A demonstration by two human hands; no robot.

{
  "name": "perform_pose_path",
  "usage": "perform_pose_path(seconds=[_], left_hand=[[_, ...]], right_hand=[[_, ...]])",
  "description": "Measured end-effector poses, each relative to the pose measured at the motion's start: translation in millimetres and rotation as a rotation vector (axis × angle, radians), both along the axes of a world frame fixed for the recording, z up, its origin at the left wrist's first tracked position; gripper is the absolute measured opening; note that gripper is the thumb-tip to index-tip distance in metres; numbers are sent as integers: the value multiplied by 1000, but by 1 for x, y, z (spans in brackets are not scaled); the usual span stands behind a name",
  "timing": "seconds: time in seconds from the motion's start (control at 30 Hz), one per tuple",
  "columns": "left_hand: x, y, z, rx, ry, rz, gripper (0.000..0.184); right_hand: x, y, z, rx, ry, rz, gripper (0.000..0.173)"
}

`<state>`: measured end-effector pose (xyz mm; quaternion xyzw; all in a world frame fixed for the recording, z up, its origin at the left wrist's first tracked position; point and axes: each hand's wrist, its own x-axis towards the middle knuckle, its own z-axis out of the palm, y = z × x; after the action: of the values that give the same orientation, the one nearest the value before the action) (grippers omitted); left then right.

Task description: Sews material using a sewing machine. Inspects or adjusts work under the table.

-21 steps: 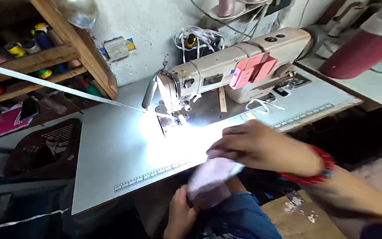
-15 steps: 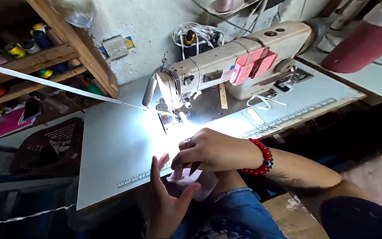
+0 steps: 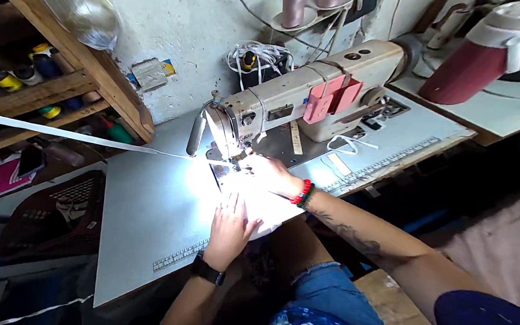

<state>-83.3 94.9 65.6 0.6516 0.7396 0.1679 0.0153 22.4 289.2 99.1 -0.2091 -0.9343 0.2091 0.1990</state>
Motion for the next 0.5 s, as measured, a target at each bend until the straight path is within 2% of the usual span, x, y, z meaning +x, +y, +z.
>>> perform_pose_path(seconds=[0.07,0.17,0.27,0.37,0.5], left_hand=[[-16,3,1,-17,48,-9,92],[-30,10,9,-16,101,-14,99],[-41,19,13,-9,169,22,88],[-47,28,21,-125,190,82,81],[-56,36,19,-140,191,72,80]], right_hand=[[13,2,-4,52,71,30,18],[30,-8,-13,88,-72,103,29],[31,-6,-11,77,-158,102,27],[24,-1,-10,121,-191,136,26],[14,1,-5,122,-255,123,27]])
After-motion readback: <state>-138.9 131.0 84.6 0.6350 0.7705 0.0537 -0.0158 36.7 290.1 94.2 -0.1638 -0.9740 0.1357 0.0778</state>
